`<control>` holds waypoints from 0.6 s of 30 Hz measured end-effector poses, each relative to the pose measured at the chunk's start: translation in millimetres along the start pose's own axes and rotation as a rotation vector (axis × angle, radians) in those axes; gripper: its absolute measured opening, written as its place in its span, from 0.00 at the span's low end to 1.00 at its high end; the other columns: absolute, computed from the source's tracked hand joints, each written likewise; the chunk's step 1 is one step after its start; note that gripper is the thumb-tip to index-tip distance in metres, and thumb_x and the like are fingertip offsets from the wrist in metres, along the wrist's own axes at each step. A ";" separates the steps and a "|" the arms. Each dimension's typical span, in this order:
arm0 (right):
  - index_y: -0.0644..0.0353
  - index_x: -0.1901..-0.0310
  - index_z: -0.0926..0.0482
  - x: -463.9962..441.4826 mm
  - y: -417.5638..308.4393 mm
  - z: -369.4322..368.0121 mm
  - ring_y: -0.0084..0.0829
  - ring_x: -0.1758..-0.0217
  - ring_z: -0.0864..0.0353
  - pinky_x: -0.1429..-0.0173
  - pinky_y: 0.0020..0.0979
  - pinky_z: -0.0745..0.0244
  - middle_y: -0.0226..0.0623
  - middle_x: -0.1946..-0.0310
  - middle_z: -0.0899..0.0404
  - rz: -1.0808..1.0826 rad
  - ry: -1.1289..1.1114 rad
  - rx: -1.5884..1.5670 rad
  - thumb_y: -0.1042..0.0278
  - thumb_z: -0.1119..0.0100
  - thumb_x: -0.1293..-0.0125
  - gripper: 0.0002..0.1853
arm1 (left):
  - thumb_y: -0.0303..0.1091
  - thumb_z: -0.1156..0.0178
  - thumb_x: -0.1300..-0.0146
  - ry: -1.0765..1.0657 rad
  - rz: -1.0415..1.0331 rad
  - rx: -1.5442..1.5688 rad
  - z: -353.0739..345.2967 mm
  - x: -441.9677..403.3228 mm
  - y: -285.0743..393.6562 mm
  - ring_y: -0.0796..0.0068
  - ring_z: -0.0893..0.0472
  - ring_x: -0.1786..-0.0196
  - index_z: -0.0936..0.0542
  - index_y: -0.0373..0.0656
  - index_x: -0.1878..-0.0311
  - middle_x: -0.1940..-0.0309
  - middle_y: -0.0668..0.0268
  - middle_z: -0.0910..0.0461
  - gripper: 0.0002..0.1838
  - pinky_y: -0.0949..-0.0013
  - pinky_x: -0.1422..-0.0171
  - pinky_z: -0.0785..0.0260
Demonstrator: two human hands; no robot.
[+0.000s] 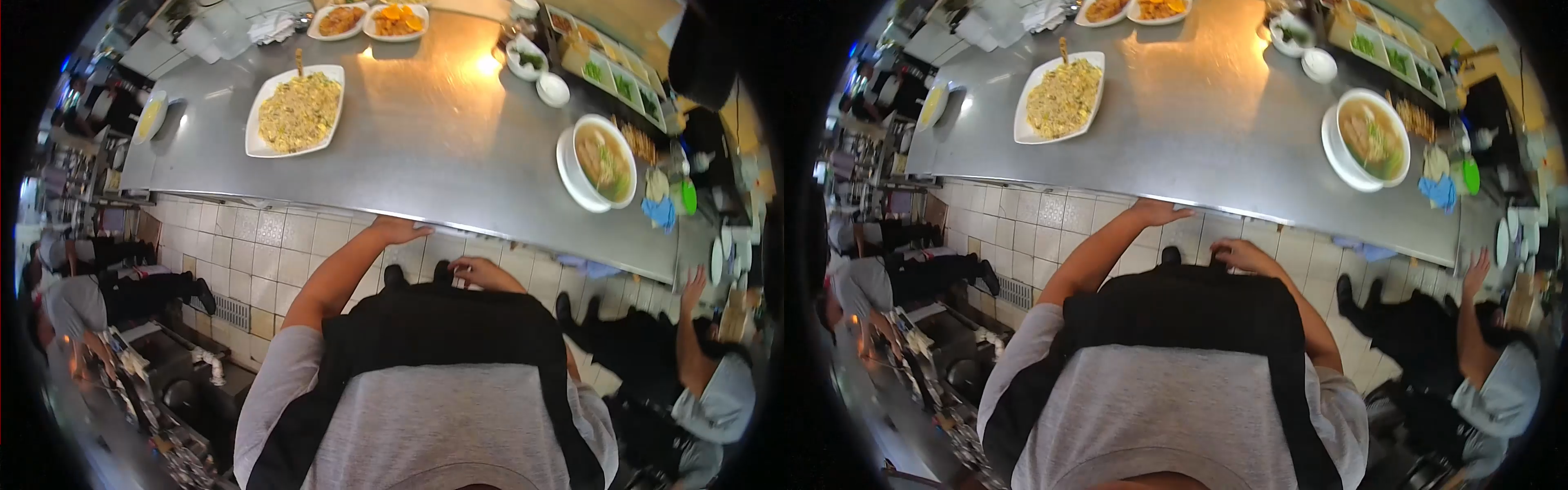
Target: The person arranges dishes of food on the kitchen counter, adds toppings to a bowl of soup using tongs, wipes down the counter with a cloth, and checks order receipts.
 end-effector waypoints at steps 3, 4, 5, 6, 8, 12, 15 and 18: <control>0.59 0.41 0.31 -3.1 24.0 -13.3 0.23 0.67 0.21 0.66 0.24 0.26 0.35 0.62 0.22 -0.184 0.188 -0.269 0.66 0.46 0.36 0.22 | 0.67 0.57 0.39 -0.269 -0.024 0.072 -16.4 -14.0 22.4 0.55 0.41 0.30 0.41 0.46 0.31 0.33 0.52 0.41 0.41 0.60 0.28 0.49; 0.59 0.38 0.33 -5.4 32.3 -20.5 0.23 0.68 0.21 0.67 0.24 0.26 0.35 0.61 0.22 -0.245 0.264 -0.397 0.64 0.45 0.37 0.25 | 0.68 0.58 0.38 -0.326 -0.040 0.086 -22.7 -17.8 29.5 0.56 0.43 0.29 0.43 0.47 0.30 0.32 0.53 0.42 0.42 0.60 0.28 0.49; 0.56 0.32 0.43 -5.8 36.8 -26.6 0.25 0.65 0.20 0.63 0.26 0.25 0.35 0.56 0.24 -0.288 0.300 -0.530 0.62 0.43 0.36 0.33 | 0.68 0.59 0.38 -0.383 -0.056 0.098 -30.0 -22.1 34.6 0.57 0.44 0.29 0.44 0.48 0.29 0.31 0.54 0.43 0.42 0.61 0.27 0.50; 0.56 0.31 0.46 -6.1 40.2 -34.0 0.26 0.63 0.21 0.61 0.28 0.25 0.35 0.55 0.25 -0.297 0.371 -0.627 0.62 0.44 0.36 0.34 | 0.69 0.61 0.38 -0.394 -0.121 0.139 -41.3 -29.7 36.5 0.60 0.45 0.28 0.45 0.49 0.29 0.31 0.56 0.43 0.42 0.63 0.26 0.54; 0.57 0.30 0.50 -7.9 34.6 -47.6 0.29 0.58 0.22 0.58 0.30 0.25 0.35 0.52 0.27 -0.309 0.510 -0.810 0.62 0.45 0.35 0.36 | 0.71 0.62 0.39 -0.482 -0.282 0.373 -32.9 -33.8 59.2 0.59 0.46 0.28 0.47 0.50 0.28 0.30 0.58 0.44 0.44 0.59 0.32 0.42; 0.58 0.33 0.47 -9.2 20.3 -60.3 0.32 0.56 0.23 0.54 0.34 0.25 0.35 0.49 0.29 -0.145 0.661 -1.105 0.62 0.46 0.35 0.32 | 0.72 0.61 0.40 -0.790 -0.060 0.682 -27.7 -38.2 76.2 0.59 0.39 0.32 0.47 0.56 0.28 0.29 0.60 0.46 0.43 0.63 0.61 0.24; 0.57 0.43 0.33 -3.3 8.8 -64.2 0.31 0.57 0.23 0.53 0.36 0.25 0.35 0.50 0.28 0.000 0.665 -1.245 0.57 0.46 0.35 0.22 | 0.73 0.62 0.41 -0.824 -0.018 0.808 -33.6 -38.7 71.8 0.62 0.29 0.42 0.45 0.49 0.29 0.32 0.59 0.41 0.45 0.64 0.61 0.28; 0.57 0.48 0.29 10.0 2.6 -75.0 0.30 0.57 0.23 0.54 0.35 0.25 0.34 0.55 0.25 0.028 0.631 -1.320 0.53 0.46 0.34 0.20 | 0.71 0.62 0.39 -0.812 0.023 0.872 -27.0 -31.4 75.8 0.63 0.26 0.45 0.39 0.47 0.32 0.36 0.58 0.34 0.43 0.58 0.57 0.29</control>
Point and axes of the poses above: each hand's wrist, its own x-axis away from the middle knuckle, its own z-axis out of the back of the hand, y = z × x, the point moved 3 cm from there along -x, towards the middle knuckle
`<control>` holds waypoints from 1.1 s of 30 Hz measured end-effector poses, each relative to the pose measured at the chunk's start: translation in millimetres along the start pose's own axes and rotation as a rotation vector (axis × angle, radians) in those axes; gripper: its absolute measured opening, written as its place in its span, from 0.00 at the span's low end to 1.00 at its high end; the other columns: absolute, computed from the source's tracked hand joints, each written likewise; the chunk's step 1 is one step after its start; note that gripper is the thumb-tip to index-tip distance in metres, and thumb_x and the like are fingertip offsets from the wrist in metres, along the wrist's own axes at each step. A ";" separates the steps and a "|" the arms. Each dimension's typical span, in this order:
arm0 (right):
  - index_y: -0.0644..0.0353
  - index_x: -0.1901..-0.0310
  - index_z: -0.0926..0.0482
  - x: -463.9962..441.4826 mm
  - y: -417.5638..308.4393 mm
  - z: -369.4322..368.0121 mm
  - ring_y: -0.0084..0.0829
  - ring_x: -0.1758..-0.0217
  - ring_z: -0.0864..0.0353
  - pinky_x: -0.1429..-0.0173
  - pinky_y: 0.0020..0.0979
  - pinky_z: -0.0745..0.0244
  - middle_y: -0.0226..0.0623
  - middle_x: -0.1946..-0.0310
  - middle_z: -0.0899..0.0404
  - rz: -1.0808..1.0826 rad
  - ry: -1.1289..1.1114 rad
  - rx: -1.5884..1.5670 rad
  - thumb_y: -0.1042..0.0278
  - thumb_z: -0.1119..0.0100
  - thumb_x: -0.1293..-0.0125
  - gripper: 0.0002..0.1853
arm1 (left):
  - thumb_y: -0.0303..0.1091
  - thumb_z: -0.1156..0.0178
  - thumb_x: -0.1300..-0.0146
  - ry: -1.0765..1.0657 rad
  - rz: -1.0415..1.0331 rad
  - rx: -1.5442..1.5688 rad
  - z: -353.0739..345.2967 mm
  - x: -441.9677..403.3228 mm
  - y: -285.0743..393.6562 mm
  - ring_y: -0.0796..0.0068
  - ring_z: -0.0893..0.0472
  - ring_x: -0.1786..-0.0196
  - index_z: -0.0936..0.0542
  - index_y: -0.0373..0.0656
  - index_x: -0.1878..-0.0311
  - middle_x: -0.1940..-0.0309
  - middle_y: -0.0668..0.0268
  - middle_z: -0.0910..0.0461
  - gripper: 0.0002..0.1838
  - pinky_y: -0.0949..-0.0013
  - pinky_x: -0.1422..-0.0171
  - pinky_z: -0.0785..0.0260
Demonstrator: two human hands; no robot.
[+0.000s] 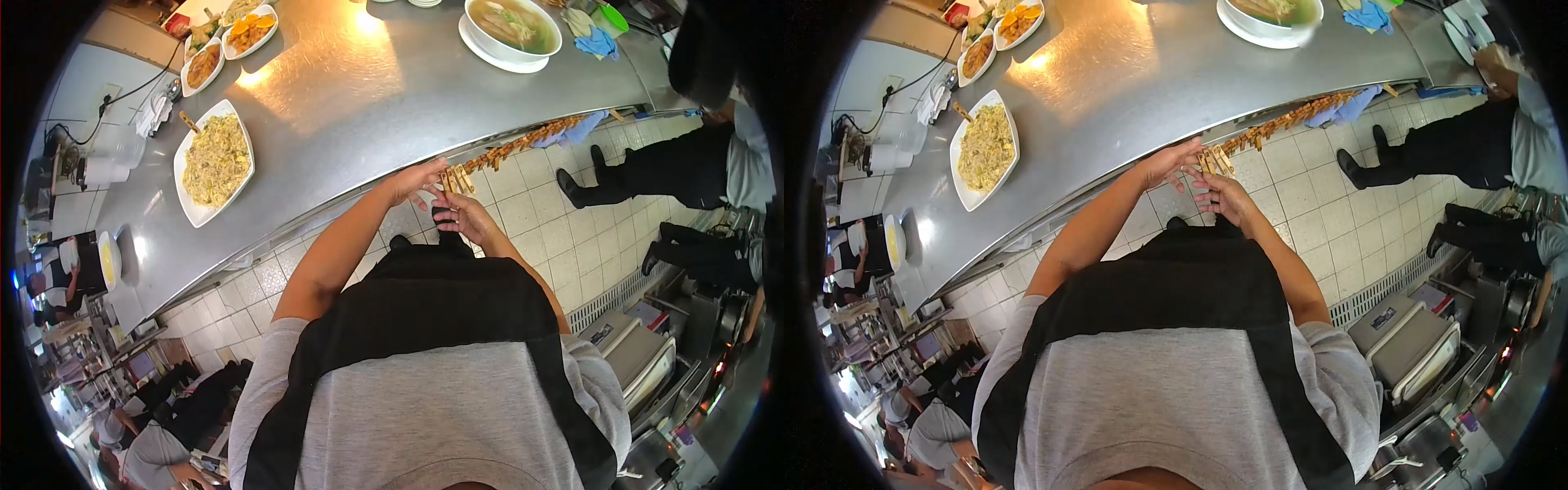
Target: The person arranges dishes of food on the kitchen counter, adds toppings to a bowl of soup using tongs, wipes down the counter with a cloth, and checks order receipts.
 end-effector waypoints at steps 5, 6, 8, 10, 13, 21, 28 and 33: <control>0.60 0.62 0.23 22.2 0.9 -5.2 0.18 0.77 0.26 0.65 0.24 0.25 0.26 0.76 0.25 0.167 0.129 0.033 0.54 0.46 0.33 0.15 | 0.71 0.64 0.39 0.009 -0.024 -0.005 2.1 -0.7 -2.4 0.64 0.26 0.46 0.36 0.45 0.33 0.39 0.57 0.30 0.43 0.55 0.51 0.31; 0.59 0.63 0.24 23.3 0.2 -3.6 0.19 0.79 0.27 0.67 0.24 0.25 0.26 0.78 0.26 0.175 0.152 0.060 0.54 0.46 0.33 0.15 | 0.71 0.64 0.38 0.042 -0.048 -0.084 3.8 -2.5 -3.7 0.64 0.27 0.45 0.35 0.44 0.34 0.40 0.57 0.29 0.43 0.56 0.48 0.32; 0.59 0.66 0.24 22.5 -2.5 4.9 0.19 0.82 0.29 0.70 0.24 0.25 0.25 0.81 0.27 0.193 0.198 0.109 0.54 0.45 0.33 0.15 | 0.70 0.63 0.38 0.109 -0.098 -0.246 3.2 -4.2 -7.6 0.63 0.28 0.42 0.33 0.43 0.35 0.41 0.57 0.29 0.42 0.60 0.43 0.35; 0.59 0.69 0.25 21.4 -7.1 11.3 0.20 0.87 0.32 0.76 0.24 0.26 0.25 0.85 0.30 0.204 0.208 0.138 0.55 0.44 0.34 0.15 | 0.64 0.58 0.35 0.343 -0.233 -0.448 5.1 -0.7 -19.1 0.60 0.28 0.41 0.30 0.38 0.39 0.44 0.56 0.26 0.37 0.63 0.36 0.40; 0.61 0.70 0.25 36.2 -18.1 25.9 0.20 0.87 0.32 0.76 0.24 0.26 0.26 0.86 0.30 0.148 0.223 0.297 0.58 0.45 0.34 0.14 | 0.57 0.55 0.33 0.539 -0.417 -0.431 5.6 47.8 -26.8 0.60 0.25 0.46 0.29 0.36 0.40 0.49 0.54 0.23 0.33 0.64 0.39 0.36; 0.61 0.72 0.26 92.3 -238.4 102.9 0.19 0.83 0.32 0.78 0.24 0.30 0.28 0.82 0.32 0.635 0.664 0.869 0.57 0.49 0.33 0.16 | 0.51 0.53 0.32 0.990 -0.799 1.060 75.0 175.8 -43.1 0.56 0.21 0.54 0.32 0.39 0.44 0.54 0.46 0.25 0.24 0.60 0.48 0.26; 0.59 0.74 0.26 27.8 -383.5 153.5 0.21 0.87 0.35 0.81 0.26 0.32 0.25 0.86 0.36 0.260 0.484 1.013 0.51 0.43 0.38 0.18 | 0.37 0.59 0.29 1.271 -1.126 1.309 153.5 193.1 -42.4 0.43 0.26 0.46 0.37 0.25 0.44 0.49 0.39 0.31 0.22 0.54 0.42 0.25; 0.59 0.69 0.24 11.9 -413.9 160.8 0.20 0.88 0.34 0.81 0.26 0.32 0.25 0.85 0.35 0.152 0.414 1.057 0.40 0.44 0.40 0.24 | 0.32 0.60 0.33 1.369 -1.228 1.379 168.9 186.8 -42.4 0.41 0.26 0.47 0.38 0.20 0.45 0.50 0.39 0.30 0.21 0.52 0.41 0.26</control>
Point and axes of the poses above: each hand's wrist, its own x-axis away from the middle knuckle, its own z-axis out of the back of the hand, y = z × x, the point moved 3 cm from there along -x, towards the middle knuckle
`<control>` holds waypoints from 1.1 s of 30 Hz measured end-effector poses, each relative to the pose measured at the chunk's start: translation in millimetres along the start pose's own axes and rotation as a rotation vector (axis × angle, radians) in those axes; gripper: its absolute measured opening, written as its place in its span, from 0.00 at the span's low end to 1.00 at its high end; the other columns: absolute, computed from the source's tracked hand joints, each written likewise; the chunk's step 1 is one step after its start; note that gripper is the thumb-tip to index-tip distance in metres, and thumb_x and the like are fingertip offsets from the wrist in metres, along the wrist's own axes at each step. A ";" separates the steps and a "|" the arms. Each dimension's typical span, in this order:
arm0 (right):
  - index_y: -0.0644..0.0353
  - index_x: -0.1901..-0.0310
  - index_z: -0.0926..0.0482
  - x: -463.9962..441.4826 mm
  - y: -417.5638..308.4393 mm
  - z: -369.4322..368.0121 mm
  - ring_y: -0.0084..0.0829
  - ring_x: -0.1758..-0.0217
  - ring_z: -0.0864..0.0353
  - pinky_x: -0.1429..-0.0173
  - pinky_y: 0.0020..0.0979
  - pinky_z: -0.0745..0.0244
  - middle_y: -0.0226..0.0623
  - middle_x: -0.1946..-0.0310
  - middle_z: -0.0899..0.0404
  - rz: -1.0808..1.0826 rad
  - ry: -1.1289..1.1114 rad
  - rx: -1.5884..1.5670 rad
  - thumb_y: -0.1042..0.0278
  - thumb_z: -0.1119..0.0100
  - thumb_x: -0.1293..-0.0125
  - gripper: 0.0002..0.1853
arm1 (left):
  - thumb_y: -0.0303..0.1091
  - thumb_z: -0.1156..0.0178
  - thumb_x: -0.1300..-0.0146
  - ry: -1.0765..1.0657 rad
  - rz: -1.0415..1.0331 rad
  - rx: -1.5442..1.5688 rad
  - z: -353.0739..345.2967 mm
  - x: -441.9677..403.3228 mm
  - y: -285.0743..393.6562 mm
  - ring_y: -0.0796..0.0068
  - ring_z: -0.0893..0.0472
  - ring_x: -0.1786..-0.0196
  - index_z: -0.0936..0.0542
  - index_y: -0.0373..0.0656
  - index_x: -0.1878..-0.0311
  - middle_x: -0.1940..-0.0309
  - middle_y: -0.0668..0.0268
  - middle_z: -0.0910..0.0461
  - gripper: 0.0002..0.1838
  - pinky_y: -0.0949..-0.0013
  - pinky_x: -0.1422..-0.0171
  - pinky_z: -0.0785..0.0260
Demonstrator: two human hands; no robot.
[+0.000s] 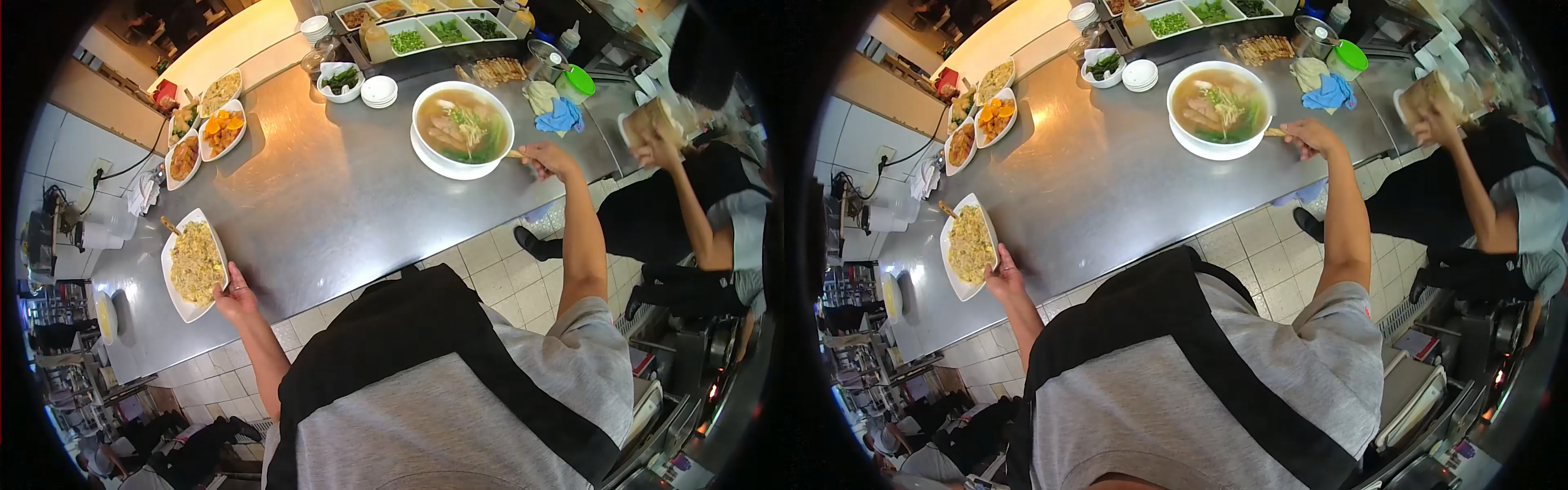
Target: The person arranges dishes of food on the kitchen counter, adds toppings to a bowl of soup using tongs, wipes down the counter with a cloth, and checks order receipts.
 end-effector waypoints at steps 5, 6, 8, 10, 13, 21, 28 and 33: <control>0.64 0.64 0.25 17.9 5.5 -6.5 0.26 0.87 0.26 0.84 0.27 0.30 0.33 0.84 0.28 0.066 0.352 -0.127 0.37 0.51 0.38 0.30 | 0.33 0.61 0.33 0.031 -0.090 -0.046 -5.1 -21.5 11.2 0.42 0.25 0.47 0.37 0.20 0.46 0.51 0.40 0.29 0.22 0.53 0.41 0.26; 0.63 0.58 0.25 18.7 11.9 -18.8 0.27 0.86 0.25 0.83 0.27 0.28 0.35 0.81 0.26 0.071 0.305 -0.280 0.36 0.52 0.37 0.30 | 0.35 0.62 0.32 0.055 -0.093 -0.064 -5.1 -27.8 15.7 0.43 0.25 0.47 0.36 0.20 0.47 0.51 0.40 0.28 0.23 0.53 0.41 0.26; 0.56 0.42 0.32 37.2 7.3 -50.9 0.29 0.79 0.21 0.78 0.25 0.26 0.41 0.66 0.24 0.101 0.152 -0.481 0.37 0.54 0.35 0.32 | 0.37 0.62 0.31 0.066 -0.101 -0.086 3.9 -41.6 21.2 0.43 0.25 0.47 0.37 0.19 0.47 0.51 0.40 0.28 0.24 0.53 0.41 0.26; 0.53 0.37 0.39 34.4 2.0 -69.5 0.29 0.73 0.20 0.72 0.26 0.23 0.44 0.59 0.26 0.156 0.152 -0.638 0.39 0.55 0.34 0.32 | 0.43 0.60 0.30 0.064 -0.113 -0.102 7.4 -55.5 25.2 0.44 0.27 0.45 0.39 0.19 0.46 0.49 0.39 0.30 0.28 0.51 0.39 0.29; 0.52 0.32 0.45 27.2 -13.1 -82.2 0.30 0.66 0.19 0.65 0.27 0.21 0.46 0.52 0.28 0.206 0.149 -0.740 0.44 0.55 0.32 0.32 | 0.47 0.55 0.31 -0.021 0.063 -0.009 -18.2 -65.1 17.9 0.45 0.29 0.41 0.41 0.20 0.44 0.46 0.38 0.32 0.31 0.51 0.34 0.34; 0.55 0.32 0.44 27.0 -20.5 -83.0 0.29 0.67 0.19 0.64 0.28 0.21 0.37 0.52 0.25 0.241 0.087 -0.860 0.58 0.45 0.34 0.32 | 0.47 0.51 0.32 -0.920 0.760 -0.796 -190.6 93.7 -248.7 0.67 0.26 0.46 0.31 0.41 0.39 0.49 0.61 0.26 0.24 0.65 0.41 0.33; 0.49 0.30 0.50 23.1 -16.3 -79.0 0.32 0.71 0.18 0.66 0.29 0.19 0.39 0.52 0.26 0.239 0.097 -0.830 0.61 0.45 0.34 0.35 | 0.62 0.51 0.38 -1.246 0.656 -0.998 -233.5 149.0 -339.8 0.62 0.35 0.37 0.36 0.58 0.33 0.37 0.65 0.34 0.33 0.48 0.44 0.35; 0.54 0.33 0.44 31.4 -40.1 -89.0 0.30 0.70 0.18 0.68 0.27 0.19 0.37 0.58 0.23 0.253 0.074 -0.804 0.62 0.45 0.35 0.31 | 0.55 0.47 0.39 -1.136 0.508 -0.976 -210.6 140.8 -334.9 0.71 0.24 0.56 0.30 0.59 0.37 0.52 0.68 0.23 0.27 0.64 0.61 0.28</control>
Point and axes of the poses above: each hand's wrist, its own x-axis away from the middle knuckle, its own z-axis out of the back of the hand, y = z × x, the point moved 3 cm from there along -x, towards the middle knuckle
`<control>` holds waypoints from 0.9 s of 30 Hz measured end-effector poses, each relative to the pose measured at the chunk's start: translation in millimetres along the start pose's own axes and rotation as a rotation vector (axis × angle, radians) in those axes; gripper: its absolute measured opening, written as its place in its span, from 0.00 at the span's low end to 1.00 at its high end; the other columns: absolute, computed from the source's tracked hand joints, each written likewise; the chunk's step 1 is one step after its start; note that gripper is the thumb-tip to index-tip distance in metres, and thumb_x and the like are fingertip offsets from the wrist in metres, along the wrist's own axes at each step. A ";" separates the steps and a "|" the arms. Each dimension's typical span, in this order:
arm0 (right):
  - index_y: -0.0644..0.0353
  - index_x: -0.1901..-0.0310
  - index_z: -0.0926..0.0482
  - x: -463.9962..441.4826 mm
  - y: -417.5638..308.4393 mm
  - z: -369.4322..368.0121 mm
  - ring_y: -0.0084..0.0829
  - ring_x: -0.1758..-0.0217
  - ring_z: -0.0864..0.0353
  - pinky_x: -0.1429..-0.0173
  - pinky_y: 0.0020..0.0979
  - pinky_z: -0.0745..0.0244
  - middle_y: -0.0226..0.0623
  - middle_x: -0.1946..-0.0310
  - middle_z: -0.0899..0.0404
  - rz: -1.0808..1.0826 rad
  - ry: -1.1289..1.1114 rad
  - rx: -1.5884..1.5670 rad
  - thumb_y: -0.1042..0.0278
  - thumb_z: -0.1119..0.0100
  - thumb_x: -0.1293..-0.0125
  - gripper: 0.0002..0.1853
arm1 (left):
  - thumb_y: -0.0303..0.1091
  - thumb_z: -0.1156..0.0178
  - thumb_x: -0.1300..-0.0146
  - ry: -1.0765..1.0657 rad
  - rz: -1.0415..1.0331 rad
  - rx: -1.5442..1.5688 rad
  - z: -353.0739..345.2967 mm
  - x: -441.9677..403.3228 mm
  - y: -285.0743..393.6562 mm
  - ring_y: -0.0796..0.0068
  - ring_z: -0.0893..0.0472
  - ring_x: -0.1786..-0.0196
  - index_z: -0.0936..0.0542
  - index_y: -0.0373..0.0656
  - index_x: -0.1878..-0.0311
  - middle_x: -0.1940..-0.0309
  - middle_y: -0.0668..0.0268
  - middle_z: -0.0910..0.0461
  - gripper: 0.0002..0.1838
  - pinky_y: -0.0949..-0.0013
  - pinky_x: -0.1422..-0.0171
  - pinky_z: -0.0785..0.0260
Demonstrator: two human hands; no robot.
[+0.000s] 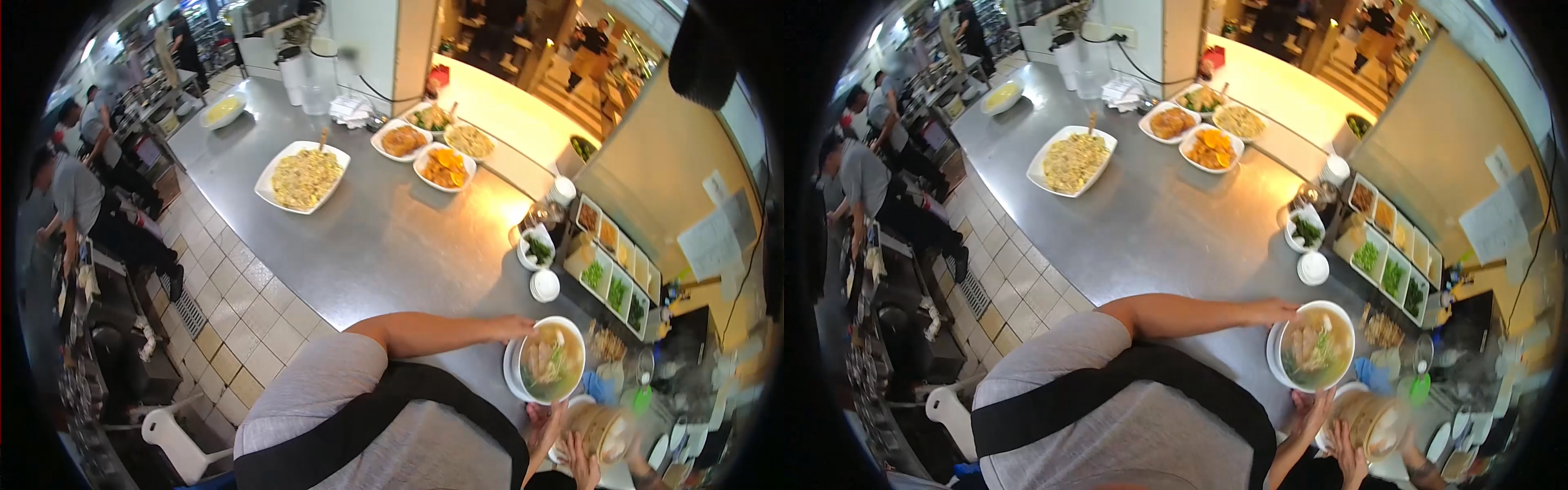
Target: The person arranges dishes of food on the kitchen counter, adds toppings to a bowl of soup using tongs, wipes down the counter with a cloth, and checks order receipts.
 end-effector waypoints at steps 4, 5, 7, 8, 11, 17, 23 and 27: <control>0.54 0.33 0.44 -0.1 1.0 -28.7 0.31 0.69 0.18 0.69 0.27 0.19 0.39 0.57 0.23 -0.069 -0.100 0.031 0.65 0.45 0.36 0.31 | 0.51 0.49 0.37 -0.002 0.089 0.005 28.7 47.9 23.7 0.72 0.27 0.47 0.35 0.57 0.32 0.44 0.65 0.27 0.29 0.65 0.50 0.30; 0.55 0.33 0.44 3.0 -0.3 -40.1 0.31 0.69 0.18 0.70 0.27 0.19 0.40 0.56 0.23 -0.088 -0.121 0.040 0.65 0.45 0.36 0.31 | 0.50 0.48 0.37 0.045 0.098 0.028 35.6 59.2 25.7 0.73 0.27 0.49 0.35 0.55 0.32 0.46 0.66 0.26 0.30 0.68 0.52 0.30; 0.56 0.33 0.43 -0.6 4.3 -51.8 0.32 0.69 0.17 0.70 0.27 0.18 0.42 0.55 0.23 -0.089 -0.178 0.061 0.66 0.46 0.36 0.30 | 0.49 0.48 0.37 0.140 0.086 0.033 44.5 76.4 24.2 0.76 0.27 0.52 0.35 0.54 0.33 0.49 0.67 0.25 0.30 0.70 0.56 0.31; 0.55 0.34 0.42 -1.2 5.8 -63.0 0.32 0.69 0.17 0.70 0.26 0.18 0.41 0.56 0.23 -0.083 -0.224 0.076 0.65 0.47 0.35 0.29 | 0.49 0.48 0.38 0.184 0.088 0.040 52.9 89.8 25.2 0.77 0.27 0.54 0.35 0.53 0.33 0.50 0.68 0.24 0.30 0.71 0.57 0.31; 0.54 0.35 0.41 -0.3 10.3 -99.6 0.29 0.69 0.18 0.68 0.25 0.19 0.38 0.56 0.23 -0.073 -0.380 0.091 0.61 0.48 0.34 0.27 | 0.47 0.47 0.37 0.302 0.065 0.120 80.0 123.2 17.2 0.81 0.28 0.61 0.34 0.51 0.33 0.54 0.70 0.23 0.29 0.75 0.61 0.34; 0.58 0.35 0.41 -17.0 20.6 -174.6 0.27 0.69 0.18 0.67 0.24 0.19 0.38 0.57 0.22 -0.108 -0.598 0.231 0.65 0.51 0.35 0.27 | 0.48 0.46 0.39 0.529 -0.020 0.222 126.7 190.3 4.3 0.80 0.28 0.66 0.31 0.50 0.36 0.54 0.70 0.24 0.27 0.75 0.64 0.34; 0.58 0.33 0.43 -50.4 31.9 -256.3 0.26 0.71 0.18 0.68 0.26 0.18 0.37 0.64 0.21 -0.216 -0.898 0.303 0.70 0.50 0.37 0.29 | 0.45 0.45 0.37 0.795 -0.119 0.454 142.4 251.9 17.7 0.82 0.27 0.65 0.33 0.49 0.36 0.57 0.71 0.23 0.27 0.78 0.65 0.36; 0.57 0.33 0.43 -65.5 30.7 -311.9 0.27 0.70 0.18 0.68 0.26 0.18 0.37 0.65 0.20 -0.272 -1.091 0.388 0.70 0.51 0.37 0.30 | 0.44 0.43 0.37 0.935 -0.102 0.506 150.4 279.5 21.1 0.83 0.27 0.62 0.36 0.49 0.35 0.56 0.69 0.25 0.29 0.77 0.63 0.34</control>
Point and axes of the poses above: each hand's wrist, its own x-axis away from the middle knuckle, its own z-axis out of the back of the hand, y = z × x, the point moved 3 cm from there along -x, towards the middle knuckle
